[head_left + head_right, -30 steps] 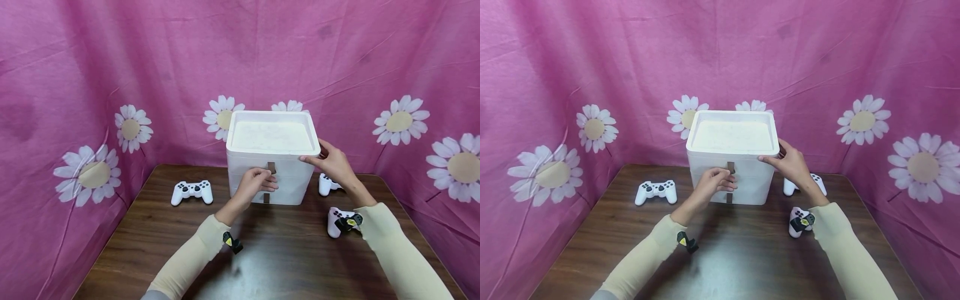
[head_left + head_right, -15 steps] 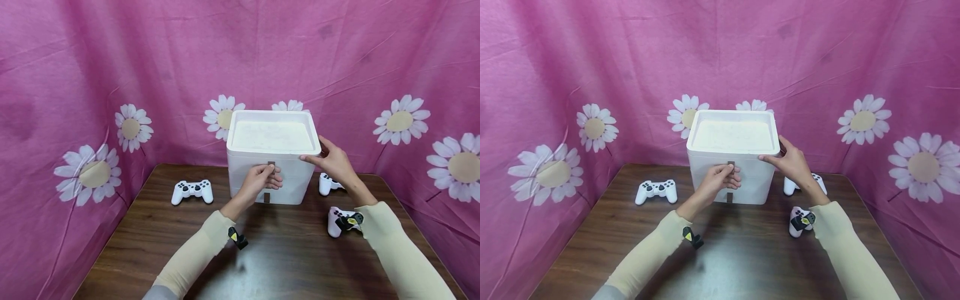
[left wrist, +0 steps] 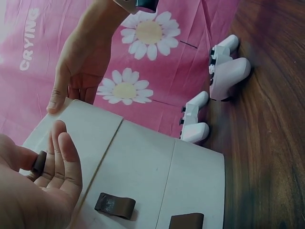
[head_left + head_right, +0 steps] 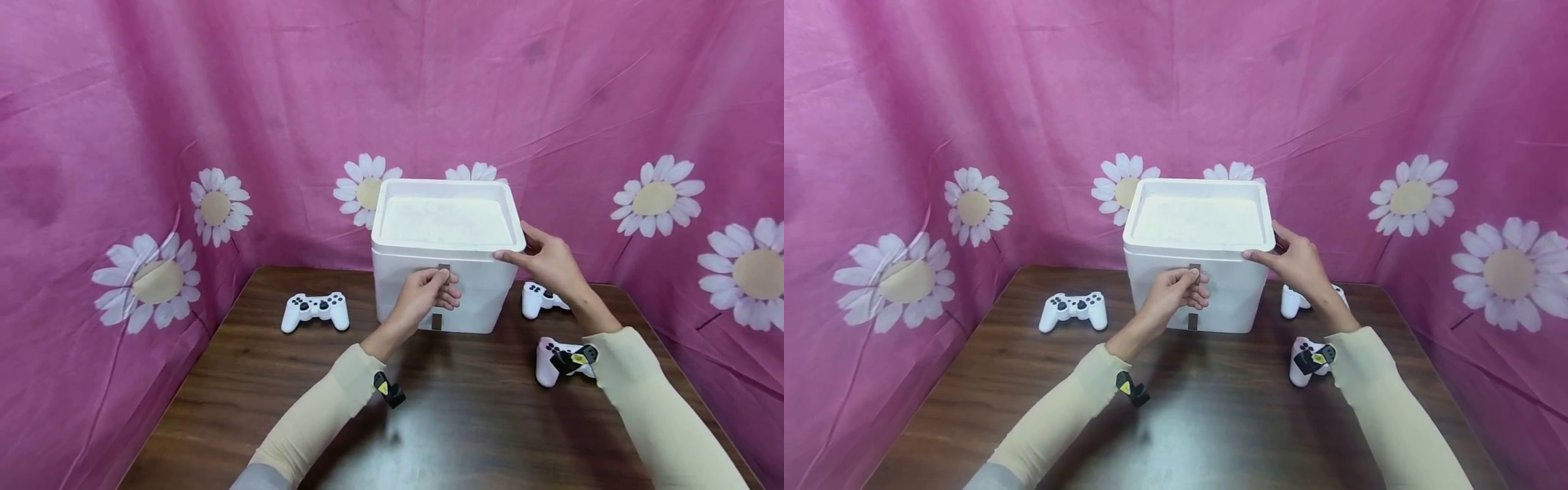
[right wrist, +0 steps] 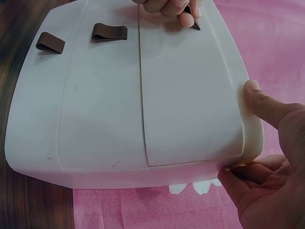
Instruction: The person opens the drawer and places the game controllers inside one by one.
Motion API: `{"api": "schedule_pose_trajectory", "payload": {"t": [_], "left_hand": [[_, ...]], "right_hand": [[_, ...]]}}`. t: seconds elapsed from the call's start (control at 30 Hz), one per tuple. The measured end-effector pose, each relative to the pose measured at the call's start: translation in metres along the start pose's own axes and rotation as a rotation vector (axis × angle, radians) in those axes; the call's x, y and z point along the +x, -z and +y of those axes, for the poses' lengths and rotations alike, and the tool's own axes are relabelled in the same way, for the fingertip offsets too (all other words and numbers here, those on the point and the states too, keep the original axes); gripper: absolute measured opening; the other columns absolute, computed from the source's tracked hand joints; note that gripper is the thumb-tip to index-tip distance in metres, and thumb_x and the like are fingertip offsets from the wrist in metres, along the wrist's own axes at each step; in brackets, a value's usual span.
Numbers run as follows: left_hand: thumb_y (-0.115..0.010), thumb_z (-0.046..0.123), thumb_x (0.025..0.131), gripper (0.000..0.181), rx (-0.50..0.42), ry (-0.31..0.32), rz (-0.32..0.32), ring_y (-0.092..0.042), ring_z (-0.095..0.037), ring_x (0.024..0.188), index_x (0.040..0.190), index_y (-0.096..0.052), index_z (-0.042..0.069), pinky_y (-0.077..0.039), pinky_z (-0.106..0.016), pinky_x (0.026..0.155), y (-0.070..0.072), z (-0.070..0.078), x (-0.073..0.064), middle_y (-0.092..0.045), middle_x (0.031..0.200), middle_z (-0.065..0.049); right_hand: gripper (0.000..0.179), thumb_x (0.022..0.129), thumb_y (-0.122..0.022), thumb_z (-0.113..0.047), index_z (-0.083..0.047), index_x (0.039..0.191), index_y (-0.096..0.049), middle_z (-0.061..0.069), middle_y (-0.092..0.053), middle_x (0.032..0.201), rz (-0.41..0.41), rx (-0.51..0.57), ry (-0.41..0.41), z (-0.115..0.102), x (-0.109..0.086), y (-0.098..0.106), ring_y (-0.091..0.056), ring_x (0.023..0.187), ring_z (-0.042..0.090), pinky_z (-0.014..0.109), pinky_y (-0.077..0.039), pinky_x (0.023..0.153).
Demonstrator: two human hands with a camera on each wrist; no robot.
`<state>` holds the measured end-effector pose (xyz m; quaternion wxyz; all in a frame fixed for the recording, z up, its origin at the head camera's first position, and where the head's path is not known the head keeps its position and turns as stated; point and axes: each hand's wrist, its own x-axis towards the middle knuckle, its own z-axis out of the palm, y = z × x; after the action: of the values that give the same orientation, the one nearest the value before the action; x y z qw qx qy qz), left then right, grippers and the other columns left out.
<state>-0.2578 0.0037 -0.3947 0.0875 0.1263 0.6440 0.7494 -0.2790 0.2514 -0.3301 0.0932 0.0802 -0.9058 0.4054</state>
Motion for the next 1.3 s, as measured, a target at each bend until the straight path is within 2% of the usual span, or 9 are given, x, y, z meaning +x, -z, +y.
{"api": "schedule_pose_trajectory", "payload": {"t": [0.13,0.23,0.37,0.6,0.87,1.0,1.1,1.2,1.3], "left_hand": [[-0.05,0.026,0.104,0.036,0.007,-0.006,-0.005,-0.069,-0.013,0.064,0.106,-0.069,-0.005,-0.061,-0.031,0.066,-0.001,0.001,-0.005,-0.071,0.076,-0.006],[-0.051,0.026,0.103,0.035,0.014,-0.001,-0.01,-0.069,-0.012,0.064,0.104,-0.069,-0.005,-0.06,-0.03,0.065,-0.002,0.001,-0.008,-0.071,0.075,-0.005],[-0.052,0.025,0.103,0.036,0.023,-0.008,-0.018,-0.068,-0.013,0.064,0.105,-0.069,-0.006,-0.06,-0.029,0.063,-0.002,0.0,-0.013,-0.07,0.074,-0.005],[-0.053,0.027,0.102,0.035,0.035,-0.015,-0.022,-0.067,-0.014,0.063,0.102,-0.07,-0.004,-0.059,-0.03,0.062,-0.004,0.002,-0.024,-0.069,0.074,-0.008],[-0.054,0.028,0.102,0.037,0.02,-0.008,-0.051,-0.066,-0.013,0.062,0.103,-0.069,-0.006,-0.058,-0.029,0.061,-0.004,0.001,-0.035,-0.068,0.073,-0.008],[-0.052,0.025,0.103,0.038,-0.009,-0.014,-0.079,-0.065,-0.013,0.061,0.105,-0.067,-0.009,-0.056,-0.026,0.059,-0.004,0.002,-0.042,-0.066,0.072,-0.006],[-0.051,0.024,0.103,0.037,-0.024,-0.012,-0.089,-0.065,-0.013,0.06,0.106,-0.067,-0.01,-0.055,-0.025,0.058,-0.005,0.002,-0.048,-0.066,0.071,-0.004],[-0.051,0.024,0.103,0.037,-0.023,-0.015,-0.091,-0.065,-0.013,0.059,0.105,-0.067,-0.01,-0.055,-0.025,0.057,-0.006,0.001,-0.052,-0.067,0.07,-0.003],[-0.051,0.025,0.103,0.038,-0.012,-0.018,-0.09,-0.065,-0.013,0.059,0.105,-0.067,-0.009,-0.055,-0.025,0.056,-0.006,0.0,-0.057,-0.067,0.07,-0.003]], "right_hand": [[0.093,0.077,-0.076,-0.059,-0.022,0.153,-0.036,0.014,-0.056,0.142,0.001,-0.018,0.001,0.001,0.0,0.001,-0.059,0.123,0.029,0.044,-0.055,0.09],[0.093,0.076,-0.076,-0.059,-0.021,0.152,-0.037,0.015,-0.057,0.139,0.001,-0.027,0.001,0.002,0.0,0.001,-0.061,0.12,0.028,0.03,-0.057,0.083],[0.093,0.076,-0.076,-0.059,-0.021,0.152,-0.038,0.016,-0.06,0.136,0.011,-0.028,0.004,0.003,0.001,0.001,-0.062,0.116,0.027,0.01,-0.049,0.07],[0.091,0.076,-0.077,-0.058,-0.019,0.151,-0.041,0.015,-0.062,0.133,0.026,-0.045,0.012,0.002,0.001,0.001,-0.063,0.114,0.024,0.004,-0.044,0.069],[0.093,0.076,-0.075,-0.06,-0.019,0.151,-0.039,0.015,-0.063,0.132,0.015,-0.056,-0.002,0.001,0.0,0.002,-0.063,0.108,0.022,0.008,-0.046,0.067],[0.094,0.076,-0.075,-0.061,-0.017,0.152,-0.038,0.016,-0.061,0.135,0.011,-0.065,-0.001,0.001,0.001,0.003,-0.062,0.113,0.025,0.008,-0.048,0.071],[0.095,0.076,-0.074,-0.061,-0.017,0.152,-0.037,0.017,-0.059,0.137,0.007,-0.068,-0.006,0.002,0.002,0.003,-0.061,0.119,0.027,0.021,-0.054,0.081],[0.096,0.076,-0.074,-0.062,-0.017,0.152,-0.036,0.018,-0.059,0.137,0.006,-0.071,-0.009,0.002,0.002,0.002,-0.061,0.12,0.028,0.04,-0.054,0.091],[0.096,0.076,-0.074,-0.062,-0.017,0.152,-0.037,0.018,-0.059,0.137,0.005,-0.069,-0.009,0.002,0.001,0.002,-0.06,0.121,0.029,0.047,-0.052,0.094]]}}
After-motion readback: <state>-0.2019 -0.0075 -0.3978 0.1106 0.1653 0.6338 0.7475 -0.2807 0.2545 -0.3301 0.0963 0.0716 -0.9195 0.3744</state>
